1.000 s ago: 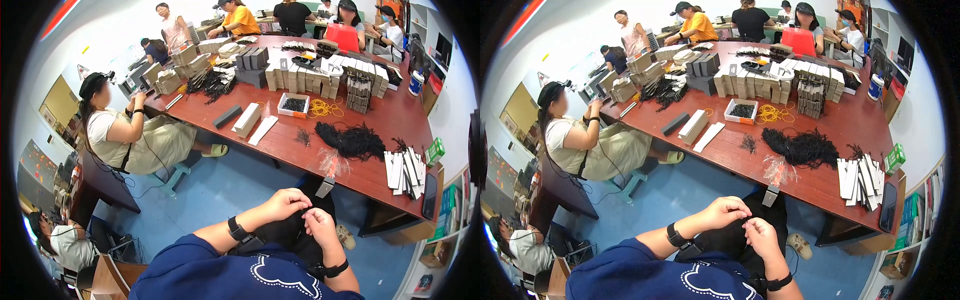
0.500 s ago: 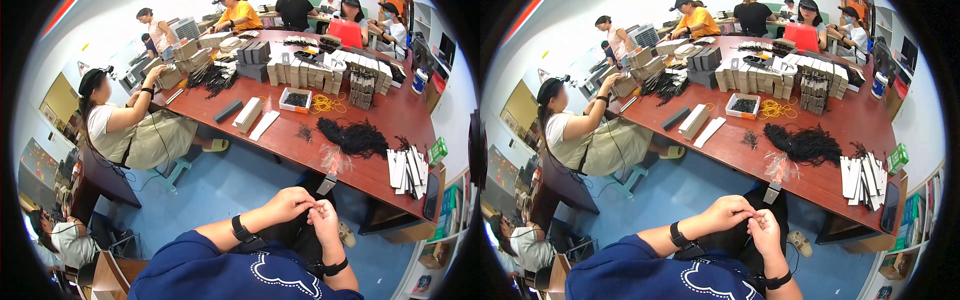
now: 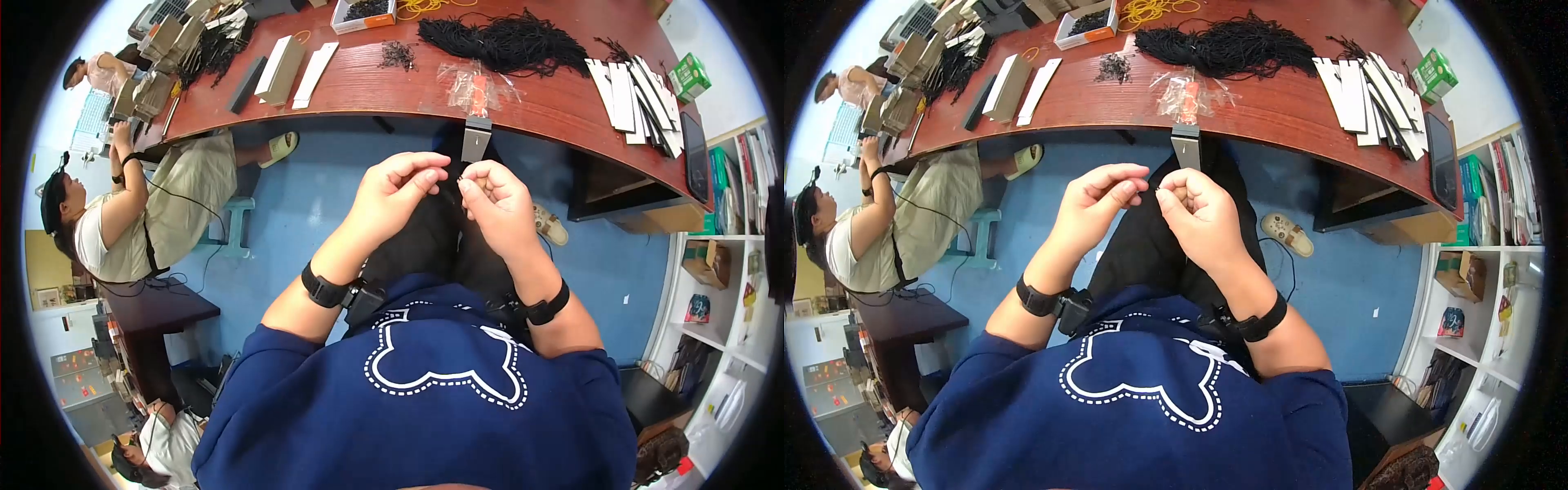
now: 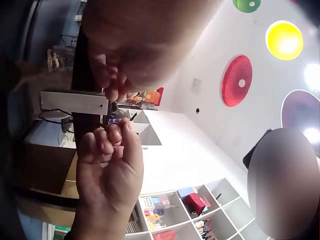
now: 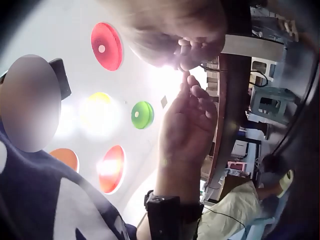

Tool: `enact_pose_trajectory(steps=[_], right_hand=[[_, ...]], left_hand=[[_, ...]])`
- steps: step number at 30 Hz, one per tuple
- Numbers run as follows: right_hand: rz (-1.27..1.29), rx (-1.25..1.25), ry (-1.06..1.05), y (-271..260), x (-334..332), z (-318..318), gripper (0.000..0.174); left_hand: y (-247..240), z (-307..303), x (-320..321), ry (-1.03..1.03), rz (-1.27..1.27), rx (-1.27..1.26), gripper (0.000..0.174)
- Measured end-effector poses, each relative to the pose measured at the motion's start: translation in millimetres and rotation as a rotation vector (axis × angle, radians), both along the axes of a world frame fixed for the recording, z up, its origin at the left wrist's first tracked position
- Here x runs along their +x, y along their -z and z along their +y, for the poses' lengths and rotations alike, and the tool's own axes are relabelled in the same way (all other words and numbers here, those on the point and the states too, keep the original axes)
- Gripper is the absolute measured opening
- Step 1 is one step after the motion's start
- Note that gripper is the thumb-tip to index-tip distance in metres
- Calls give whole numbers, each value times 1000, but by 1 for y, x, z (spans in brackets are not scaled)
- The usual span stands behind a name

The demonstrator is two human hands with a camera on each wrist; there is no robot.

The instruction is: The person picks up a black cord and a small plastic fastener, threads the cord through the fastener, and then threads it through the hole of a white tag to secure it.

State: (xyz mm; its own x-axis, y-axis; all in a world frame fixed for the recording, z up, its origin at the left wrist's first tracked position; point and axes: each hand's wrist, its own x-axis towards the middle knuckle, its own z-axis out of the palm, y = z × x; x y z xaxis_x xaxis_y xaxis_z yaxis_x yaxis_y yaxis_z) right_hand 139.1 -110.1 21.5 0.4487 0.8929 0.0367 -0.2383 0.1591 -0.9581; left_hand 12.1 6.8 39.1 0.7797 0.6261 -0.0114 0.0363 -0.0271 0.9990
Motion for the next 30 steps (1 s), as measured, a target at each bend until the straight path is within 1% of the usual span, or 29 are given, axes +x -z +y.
enact_pose_trajectory(steps=[4,5,7,10,12,13,14,16,18,20,21,22,24,26,28,29,30], right_hand=[[4,-45,-37,3,0,3,2],[5,-41,-37,3,0,3,2],[-9,-105,-41,2,0,3,1],[24,-71,-54,6,4,3,1],[33,-74,-49,9,7,2,2],[11,-88,-45,11,8,1,2],[-10,-100,-42,12,10,1,3],[-47,-115,-57,13,13,-1,3],[-1,-130,-99,15,13,-4,3],[58,-128,-122,18,13,-5,4],[55,-134,-132,20,12,-5,3],[53,-141,-139,22,13,-6,4],[34,-136,-139,24,14,-5,4],[20,-143,-140,21,15,-6,4],[29,-144,-137,17,16,-7,4],[37,-143,-133,16,17,-6,4],[35,-143,-136,16,18,-4,4]], left_hand=[[-3,-1,2,47,-6,62,20],[-7,-2,4,44,16,149,17],[0,0,7,55,56,171,9],[-3,1,11,57,118,194,6],[-6,2,13,114,176,257,6],[-2,9,15,143,81,385,9],[-4,18,19,72,41,437,12],[-14,60,25,-95,72,661,16],[-16,114,33,-272,277,950,17],[-13,154,39,-274,377,1062,17],[-16,160,44,-223,392,1011,15],[-17,164,48,-225,385,1022,15],[-16,166,54,-223,479,1266,14],[-16,172,58,-197,457,1257,15],[-17,177,57,-173,530,1396,12],[-18,179,56,-178,532,1393,12],[-20,180,54,-172,539,1250,12]])
